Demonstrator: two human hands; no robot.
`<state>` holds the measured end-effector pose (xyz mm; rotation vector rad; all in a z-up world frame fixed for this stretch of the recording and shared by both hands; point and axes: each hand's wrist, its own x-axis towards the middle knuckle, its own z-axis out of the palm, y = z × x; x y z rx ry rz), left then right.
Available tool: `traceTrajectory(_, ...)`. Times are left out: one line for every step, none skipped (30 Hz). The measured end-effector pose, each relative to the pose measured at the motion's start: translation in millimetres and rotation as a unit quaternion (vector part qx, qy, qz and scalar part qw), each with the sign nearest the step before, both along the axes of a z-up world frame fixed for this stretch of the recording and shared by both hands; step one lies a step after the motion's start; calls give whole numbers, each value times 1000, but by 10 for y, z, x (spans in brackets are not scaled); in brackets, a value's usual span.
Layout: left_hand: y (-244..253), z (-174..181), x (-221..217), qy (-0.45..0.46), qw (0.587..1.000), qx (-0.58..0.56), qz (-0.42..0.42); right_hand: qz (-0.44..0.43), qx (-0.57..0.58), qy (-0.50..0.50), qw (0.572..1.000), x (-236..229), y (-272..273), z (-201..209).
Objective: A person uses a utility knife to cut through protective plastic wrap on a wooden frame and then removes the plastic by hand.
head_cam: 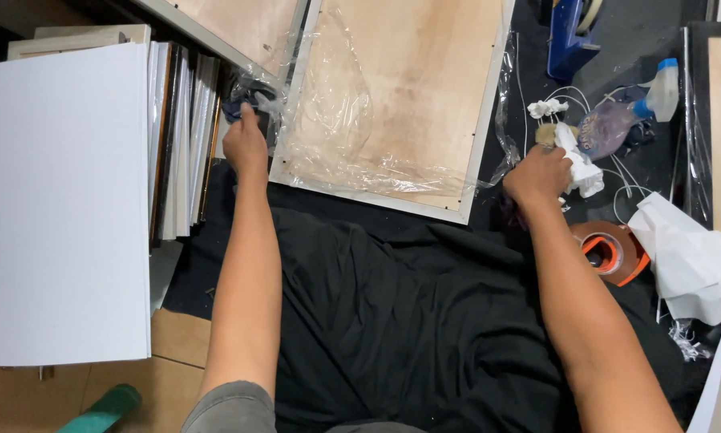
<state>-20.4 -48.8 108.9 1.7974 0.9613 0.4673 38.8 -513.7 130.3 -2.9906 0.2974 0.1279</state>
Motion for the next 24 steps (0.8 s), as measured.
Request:
traceTrajectory(134,-276,46,1,1000,1,0,0,1,1,1000,-9,11,-50)
traceTrajectory(267,-551,92,95,994,-43,-14,-5,52,31,998,-16,21,-100)
traceTrajectory(409,-829,131,189,978,-86,-28,-11,102,62,993,-34,36,-157)
traceTrajectory(428,-905,102,190,978,-85,-28,-11,104,64,992,-74,74,-275)
traceTrajectory(427,-989,71,217,970,-87,-59,-56,136,128,981,-111,95,-385)
traceTrajectory(427,-1074,38,244,961,-89,-90,-101,167,192,962,-151,117,-496)
traceTrajectory(509,-1255,71,245,961,-93,-90,-101,163,193,962,-228,154,-450)
traceTrajectory(590,-1437,102,257,959,-65,-106,-84,164,211,960,-307,193,-404)
traceTrajectory(680,-1615,144,268,955,-35,-122,-68,166,228,957,-385,241,-363)
traceTrajectory(626,-1512,87,268,955,-38,-123,-69,163,228,957,-505,491,94)
traceTrajectory(589,-1383,67,269,952,-45,-136,-152,292,244,912,-639,727,581)
traceTrajectory(549,-1252,47,271,950,-52,-149,-228,414,254,844,-822,918,1102)
traceTrajectory(525,-1217,34,270,950,-51,-150,-228,415,253,844,-819,938,1086)
traceTrajectory(502,-1183,21,285,942,-51,-168,-156,330,309,878,-815,960,1070)
traceTrajectory(475,-1152,10,300,934,-51,-187,-83,239,361,898,-812,979,1052)
traceTrajectory(486,-1140,48,299,934,-50,-189,-84,239,360,898,-850,981,980)
traceTrajectory(480,-1141,69,306,931,-56,-193,-131,301,299,896,-904,972,906)
traceTrajectory(472,-1140,91,313,927,-63,-197,-177,359,235,886,-956,962,833)
traceTrajectory(467,-1137,104,310,927,-61,-201,-179,360,232,886,-880,775,456)
traceTrajectory(465,-1133,117,317,925,-64,-198,-194,385,207,878,-801,589,82)
traceTrajectory(479,-1133,102,325,923,-67,-192,-207,410,185,869,-722,417,-299)
traceTrajectory(497,-1099,103,324,924,-66,-193,-207,410,183,869,-613,326,-546)
traceTrajectory(498,-1087,74,328,923,-70,-188,-221,408,167,870,-533,221,-803)
traceTrajectory(500,-1077,47,333,922,-74,-182,-235,405,151,871,-454,114,-1061)
